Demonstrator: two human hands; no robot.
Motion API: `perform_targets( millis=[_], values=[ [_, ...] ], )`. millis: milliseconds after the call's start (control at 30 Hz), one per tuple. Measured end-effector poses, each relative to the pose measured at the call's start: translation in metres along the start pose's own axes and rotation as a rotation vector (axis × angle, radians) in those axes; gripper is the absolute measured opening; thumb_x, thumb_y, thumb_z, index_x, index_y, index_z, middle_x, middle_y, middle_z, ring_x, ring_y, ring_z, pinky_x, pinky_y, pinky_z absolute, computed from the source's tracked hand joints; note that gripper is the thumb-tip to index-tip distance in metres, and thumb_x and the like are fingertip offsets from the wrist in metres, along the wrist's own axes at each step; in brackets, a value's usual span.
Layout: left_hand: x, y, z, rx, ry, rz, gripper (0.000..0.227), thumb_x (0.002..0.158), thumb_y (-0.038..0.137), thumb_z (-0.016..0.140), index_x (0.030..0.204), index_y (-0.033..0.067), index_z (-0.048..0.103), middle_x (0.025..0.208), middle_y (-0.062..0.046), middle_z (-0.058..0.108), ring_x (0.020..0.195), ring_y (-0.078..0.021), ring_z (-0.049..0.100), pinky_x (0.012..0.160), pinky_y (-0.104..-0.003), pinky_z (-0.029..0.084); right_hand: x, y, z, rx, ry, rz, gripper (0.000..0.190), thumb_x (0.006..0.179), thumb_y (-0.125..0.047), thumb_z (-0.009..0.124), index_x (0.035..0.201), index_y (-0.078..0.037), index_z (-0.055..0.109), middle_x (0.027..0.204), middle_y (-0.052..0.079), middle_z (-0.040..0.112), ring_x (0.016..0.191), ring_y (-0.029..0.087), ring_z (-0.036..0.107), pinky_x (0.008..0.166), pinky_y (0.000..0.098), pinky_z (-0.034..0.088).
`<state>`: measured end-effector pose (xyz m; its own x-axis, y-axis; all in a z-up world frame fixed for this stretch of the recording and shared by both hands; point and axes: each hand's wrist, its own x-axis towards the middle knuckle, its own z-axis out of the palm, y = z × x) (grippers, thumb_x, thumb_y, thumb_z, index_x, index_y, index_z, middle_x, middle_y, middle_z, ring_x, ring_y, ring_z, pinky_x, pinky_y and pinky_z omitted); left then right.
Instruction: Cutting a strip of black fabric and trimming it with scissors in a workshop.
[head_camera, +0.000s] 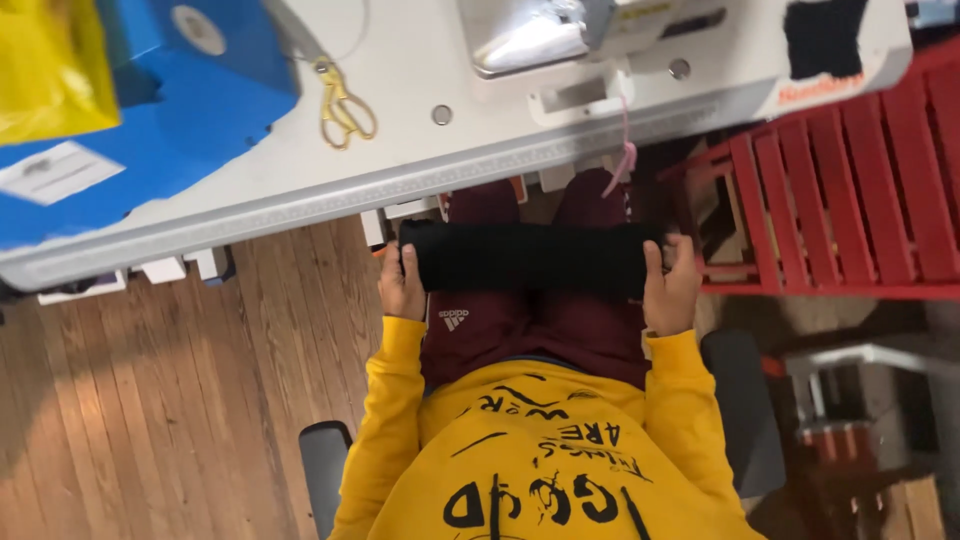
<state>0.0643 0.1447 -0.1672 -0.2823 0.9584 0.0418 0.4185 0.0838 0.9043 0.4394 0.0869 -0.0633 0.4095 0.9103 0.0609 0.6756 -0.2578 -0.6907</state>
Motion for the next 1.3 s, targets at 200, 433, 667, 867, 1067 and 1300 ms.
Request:
perform_targets(
  millis=[200, 433, 667, 867, 1067, 1300],
  values=[
    [-0.011, 0.021, 0.001, -0.157, -0.287, -0.182, 0.037, 0.11, 0.037, 0.056, 0.123, 0.0044, 0.068, 0.098, -0.012, 0.069, 0.087, -0.0218, 0.062, 0.082, -0.034, 0.053, -0.079, 0.045, -0.005, 0.449, 0.183, 0.341, 0.035, 0.109, -0.036, 0.057, 0.12, -0.003, 0.054, 0.084, 0.003, 0.062, 0.069, 0.01, 0.053, 0.06, 0.0276, 0.042],
    [-0.038, 0.048, 0.009, -0.155, -0.564, 0.14, 0.036, 0.106, 0.034, 0.062, 0.12, 0.0017, 0.066, 0.109, -0.008, 0.071, 0.101, -0.0166, 0.066, 0.09, -0.03, 0.052, -0.216, 0.096, -0.018, 0.684, 0.632, 0.387, 0.018, 0.11, -0.022, 0.064, 0.106, -0.005, 0.059, 0.087, -0.005, 0.056, 0.078, 0.003, 0.047, 0.07, 0.0202, 0.04],
    [-0.078, 0.081, 0.036, -0.054, -0.945, 0.242, 0.039, 0.102, 0.036, 0.067, 0.125, 0.005, 0.065, 0.103, -0.012, 0.075, 0.094, -0.0198, 0.071, 0.085, -0.033, 0.056, -0.355, 0.129, -0.033, 0.352, 0.778, 0.544, 0.022, 0.102, -0.022, 0.072, 0.109, -0.004, 0.062, 0.096, -0.002, 0.063, 0.09, 0.008, 0.059, 0.081, 0.0232, 0.048],
    [-0.119, 0.115, 0.074, 0.227, -1.113, 0.652, 0.062, 0.097, 0.042, 0.062, 0.15, 0.0148, 0.046, 0.133, -0.016, 0.067, 0.116, -0.0406, 0.062, 0.094, -0.051, 0.048, -0.362, 0.005, -0.093, -0.418, 0.85, 0.332, 0.048, 0.097, -0.024, 0.078, 0.133, 0.001, 0.061, 0.117, 0.012, 0.062, 0.105, 0.032, 0.059, 0.093, 0.0422, 0.051],
    [-0.189, 0.163, 0.089, 0.057, -1.383, 0.887, 0.072, 0.095, 0.051, 0.064, 0.153, 0.0151, 0.043, 0.148, -0.019, 0.053, 0.128, -0.0438, 0.054, 0.1, -0.051, 0.046, -0.346, 0.037, -0.114, -0.64, 0.527, 0.586, 0.038, 0.077, -0.038, 0.082, 0.108, -0.019, 0.072, 0.112, 0.006, 0.065, 0.104, 0.037, 0.06, 0.084, 0.0478, 0.052],
    [-0.26, 0.211, 0.154, 0.169, -1.634, 1.12, 0.072, 0.088, 0.052, 0.07, 0.146, 0.0163, 0.048, 0.146, -0.016, 0.054, 0.126, -0.0414, 0.056, 0.099, -0.05, 0.047, -0.447, 0.076, -0.154, -0.641, 0.63, 0.941, 0.029, 0.093, -0.039, 0.075, 0.094, -0.012, 0.065, 0.084, 0.013, 0.071, 0.075, 0.038, 0.068, 0.063, 0.0509, 0.053]
  ],
)
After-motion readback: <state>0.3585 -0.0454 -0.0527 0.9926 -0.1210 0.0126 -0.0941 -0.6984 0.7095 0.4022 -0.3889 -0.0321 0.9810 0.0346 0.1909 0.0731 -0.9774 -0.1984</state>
